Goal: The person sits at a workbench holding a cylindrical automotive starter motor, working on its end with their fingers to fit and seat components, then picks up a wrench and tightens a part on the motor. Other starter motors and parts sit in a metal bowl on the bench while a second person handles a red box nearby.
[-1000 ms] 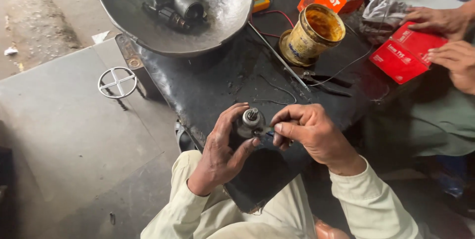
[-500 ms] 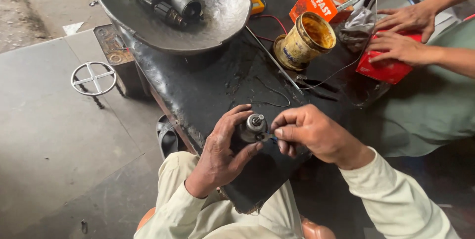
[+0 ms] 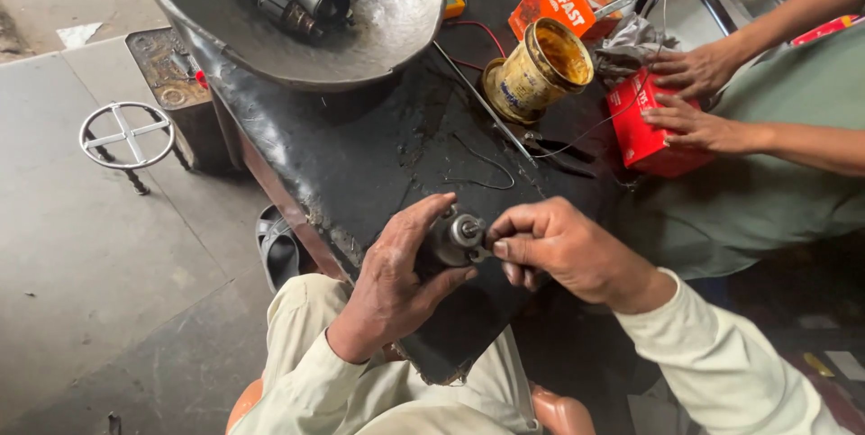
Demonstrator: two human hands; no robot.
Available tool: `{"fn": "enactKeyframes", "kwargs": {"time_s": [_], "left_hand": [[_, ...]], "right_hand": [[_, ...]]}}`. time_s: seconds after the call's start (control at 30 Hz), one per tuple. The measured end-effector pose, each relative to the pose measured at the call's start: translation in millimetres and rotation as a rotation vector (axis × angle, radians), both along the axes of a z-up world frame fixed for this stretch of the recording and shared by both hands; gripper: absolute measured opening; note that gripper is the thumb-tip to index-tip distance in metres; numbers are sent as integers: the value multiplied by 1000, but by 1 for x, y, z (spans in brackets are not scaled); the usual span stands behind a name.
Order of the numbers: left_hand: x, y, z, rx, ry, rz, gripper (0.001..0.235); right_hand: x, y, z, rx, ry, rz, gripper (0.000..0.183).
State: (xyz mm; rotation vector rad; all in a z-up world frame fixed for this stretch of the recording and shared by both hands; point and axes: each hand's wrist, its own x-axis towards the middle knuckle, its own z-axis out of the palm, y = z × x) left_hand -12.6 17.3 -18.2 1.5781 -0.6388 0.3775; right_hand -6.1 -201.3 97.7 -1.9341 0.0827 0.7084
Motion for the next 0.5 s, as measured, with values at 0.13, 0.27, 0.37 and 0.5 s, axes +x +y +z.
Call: {"fn": "enactKeyframes", "kwargs": {"time_s": [0.13, 0.27, 0.37, 0.5], "left_hand": [[-1, 1, 2, -14, 72, -68, 100], [-2, 0, 3, 12, 29, -68, 104], [-6, -3, 2, 3, 22, -56, 102], [-9, -6, 1, -22, 24, -16, 103]], "right_hand": [[-23, -9, -23, 148, -7, -112, 23], [-43, -11, -44, 398, -32, -300, 20], [-56, -7, -55, 484, -44, -372, 20], [-71, 3, -69, 564, -103, -469, 20]]}}
